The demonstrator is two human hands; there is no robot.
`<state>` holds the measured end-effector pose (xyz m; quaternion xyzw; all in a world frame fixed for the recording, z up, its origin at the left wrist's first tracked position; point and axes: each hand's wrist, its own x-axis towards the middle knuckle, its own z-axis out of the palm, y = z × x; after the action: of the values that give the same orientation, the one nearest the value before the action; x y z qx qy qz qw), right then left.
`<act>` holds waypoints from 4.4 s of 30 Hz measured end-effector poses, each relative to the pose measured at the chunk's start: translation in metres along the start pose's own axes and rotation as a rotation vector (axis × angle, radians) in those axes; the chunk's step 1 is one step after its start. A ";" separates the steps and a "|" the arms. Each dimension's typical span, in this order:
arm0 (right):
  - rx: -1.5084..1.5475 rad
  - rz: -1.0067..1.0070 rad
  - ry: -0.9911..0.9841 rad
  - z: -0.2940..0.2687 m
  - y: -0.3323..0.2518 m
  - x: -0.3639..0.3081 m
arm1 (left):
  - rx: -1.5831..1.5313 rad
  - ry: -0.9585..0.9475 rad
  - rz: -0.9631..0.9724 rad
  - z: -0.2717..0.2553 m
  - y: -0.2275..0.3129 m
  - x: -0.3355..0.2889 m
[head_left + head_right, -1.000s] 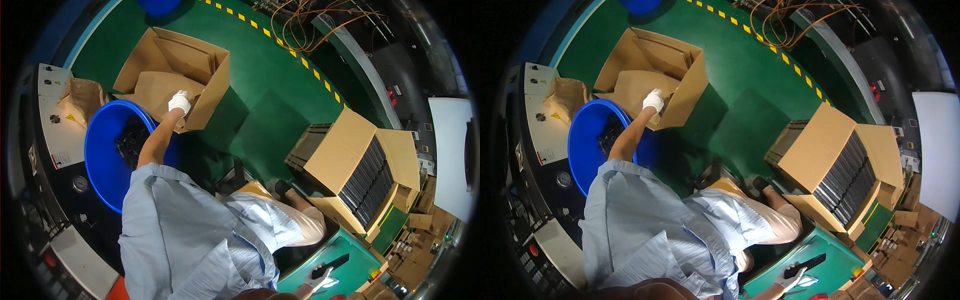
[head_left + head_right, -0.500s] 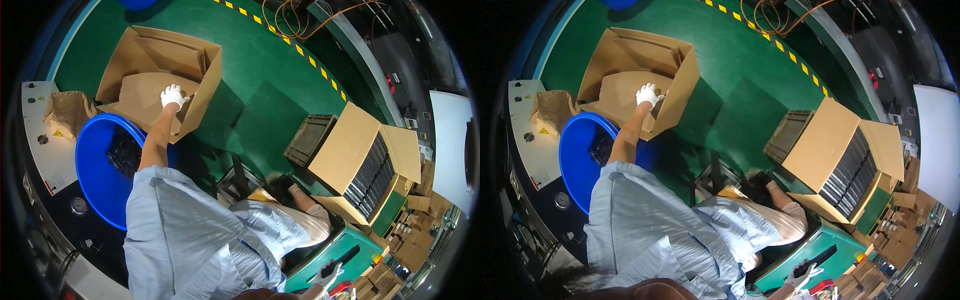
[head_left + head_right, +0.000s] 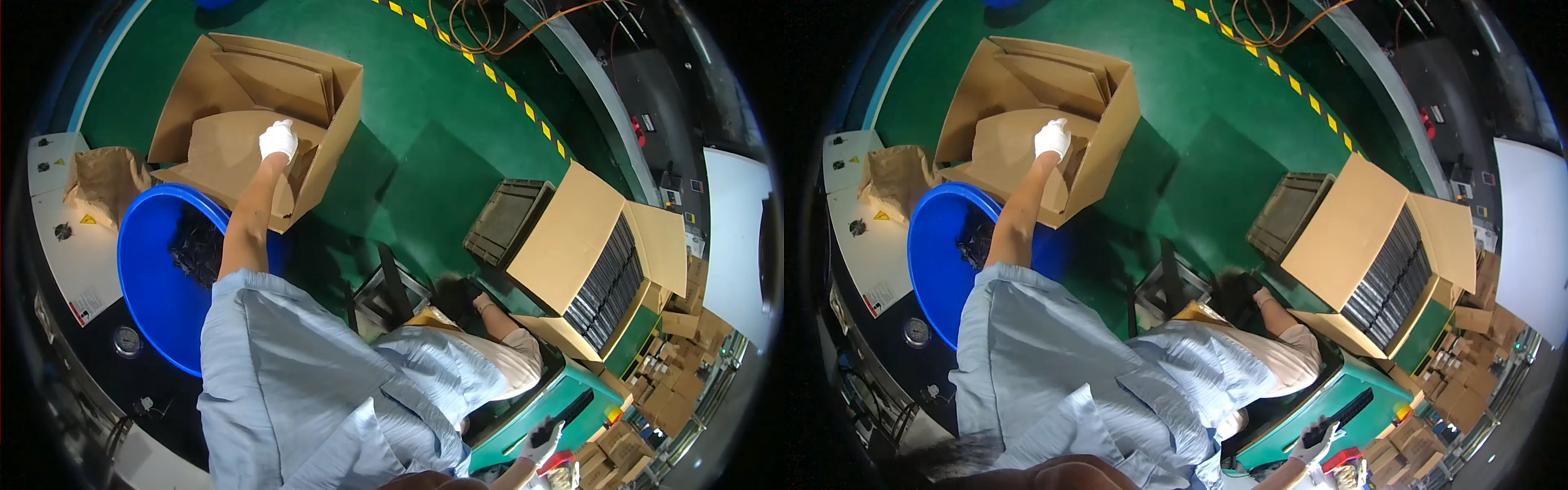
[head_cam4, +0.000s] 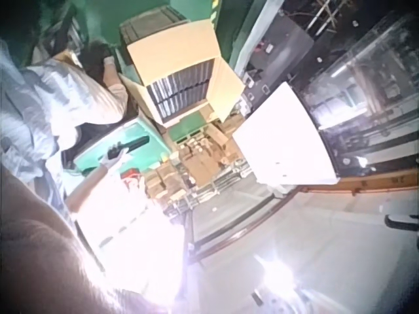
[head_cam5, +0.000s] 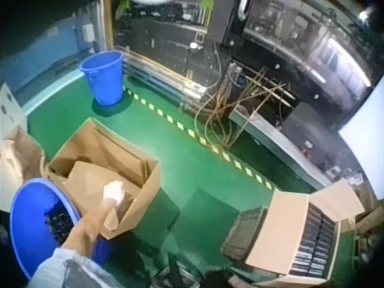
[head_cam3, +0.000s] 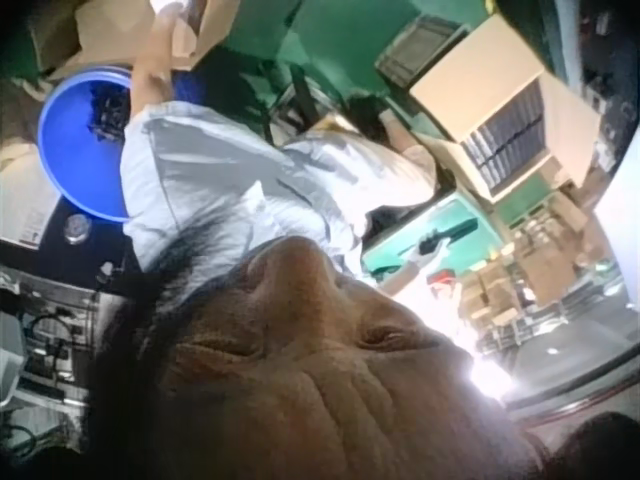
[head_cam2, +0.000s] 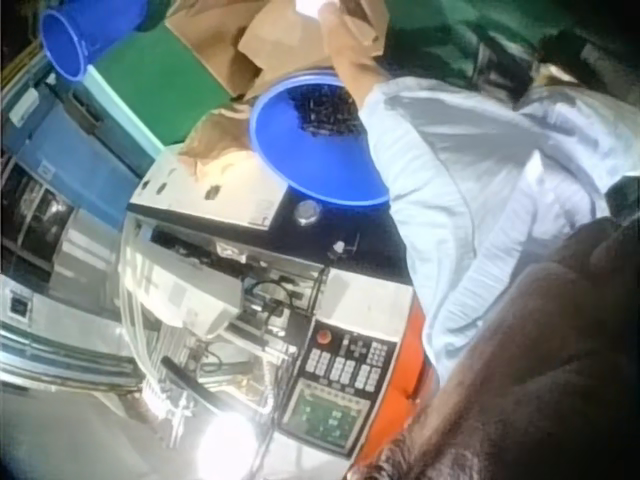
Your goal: The person retrieves black rectangular electronic components from a cardboard box and places them into a machine. They then take the components out and sit at a green workbench to insert small metal pins into the slots of the components using a screwdriver. The person repeats this process for multiple units, handling them one at a time.
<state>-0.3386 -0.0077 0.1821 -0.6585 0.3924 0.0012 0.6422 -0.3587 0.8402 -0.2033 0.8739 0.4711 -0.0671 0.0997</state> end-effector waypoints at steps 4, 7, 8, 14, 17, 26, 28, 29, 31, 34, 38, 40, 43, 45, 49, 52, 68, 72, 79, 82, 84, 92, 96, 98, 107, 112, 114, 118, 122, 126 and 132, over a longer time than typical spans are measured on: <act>-0.020 -0.005 -0.023 0.009 -0.008 0.008 | -0.518 0.082 -0.107 0.033 -0.006 0.065; -0.019 -0.029 0.022 0.012 -0.007 0.007 | -0.969 0.147 -0.347 0.033 0.022 0.099; -0.020 -0.027 0.039 0.004 -0.008 0.006 | -0.961 0.183 -0.370 0.025 0.037 0.107; -0.050 -0.060 0.076 0.013 -0.009 0.000 | -0.377 0.355 -0.023 0.007 0.050 0.114; -0.027 -0.057 0.071 0.013 -0.011 0.001 | -0.295 0.384 0.126 0.008 0.048 0.099; -0.072 -0.046 0.077 0.019 -0.011 0.003 | -0.104 0.492 0.354 0.000 0.026 0.073; -0.082 -0.056 0.069 0.017 -0.010 0.004 | -0.019 0.348 0.274 -0.017 0.031 0.066; -0.086 -0.061 0.066 0.016 -0.010 0.003 | -0.038 0.369 0.269 -0.016 0.030 0.066; -0.072 -0.068 0.076 0.016 -0.010 0.004 | -0.077 0.421 0.250 -0.018 0.027 0.067; -0.060 -0.076 0.098 0.013 -0.008 0.001 | -0.019 0.338 0.204 -0.031 0.032 0.065; -0.061 -0.077 0.108 0.006 -0.006 -0.002 | 0.000 0.289 0.175 -0.035 0.036 0.070; -0.062 -0.074 0.118 0.008 -0.005 -0.003 | 0.024 0.290 0.181 -0.029 0.034 0.074; -0.070 -0.061 0.116 0.008 -0.006 -0.005 | 0.032 0.197 0.098 -0.019 0.032 0.077; -0.074 -0.058 0.115 0.007 -0.007 -0.006 | -0.012 0.189 0.029 -0.015 0.031 0.075; -0.085 -0.079 0.141 0.007 -0.008 -0.012 | -0.096 0.238 0.001 -0.016 0.035 0.074; -0.087 -0.088 0.162 0.006 -0.009 -0.008 | 0.102 0.061 0.005 -0.008 0.020 0.077; 0.275 0.002 0.092 -0.084 0.025 0.003 | 0.242 0.784 0.536 -0.263 0.132 -0.011; 0.295 -0.008 0.176 -0.106 0.044 -0.008 | 0.132 0.961 0.631 -0.374 0.188 -0.079; 0.421 -0.043 0.188 -0.140 0.070 -0.008 | -0.626 1.044 0.581 -0.528 0.255 -0.171; 0.426 -0.125 0.251 -0.143 0.082 -0.011 | -0.293 1.257 0.737 -0.559 0.265 -0.150; 0.506 -0.108 0.186 -0.142 0.075 -0.012 | -0.638 1.108 0.831 -0.551 0.290 -0.144; 0.686 -0.122 0.173 -0.144 0.085 0.001 | -1.300 0.189 0.692 -0.306 0.497 -0.090; 0.674 -0.121 0.225 -0.150 0.093 0.001 | -1.494 -0.051 0.588 -0.189 0.621 -0.184; 0.611 -0.118 0.269 -0.149 0.090 -0.002 | -1.379 -0.017 0.584 -0.146 0.667 -0.231; 0.594 -0.037 0.290 -0.150 0.084 0.000 | -1.237 -0.090 0.467 -0.032 0.825 -0.275; 0.577 0.045 0.266 -0.156 0.080 0.011 | -0.996 -0.083 0.561 0.005 0.895 -0.249; 0.592 0.061 0.234 -0.157 0.075 0.019 | -1.009 -0.113 0.602 0.014 0.907 -0.236; 0.605 0.081 0.202 -0.159 0.066 0.030 | -0.651 0.012 0.719 0.020 0.913 -0.254; 0.590 0.111 0.195 -0.154 0.054 0.041 | -0.288 0.166 1.038 -0.037 0.864 -0.368; 0.570 0.116 0.138 -0.143 0.042 0.064 | 0.132 -0.112 1.482 -0.055 0.808 -0.465; 0.549 0.124 0.028 -0.129 0.030 0.091 | 0.340 -0.232 1.645 -0.019 0.799 -0.478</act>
<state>-0.3562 -0.1599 0.1339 -0.4344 0.4262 -0.0750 0.7899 0.0486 0.0286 0.0046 0.9289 -0.3443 -0.1325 0.0319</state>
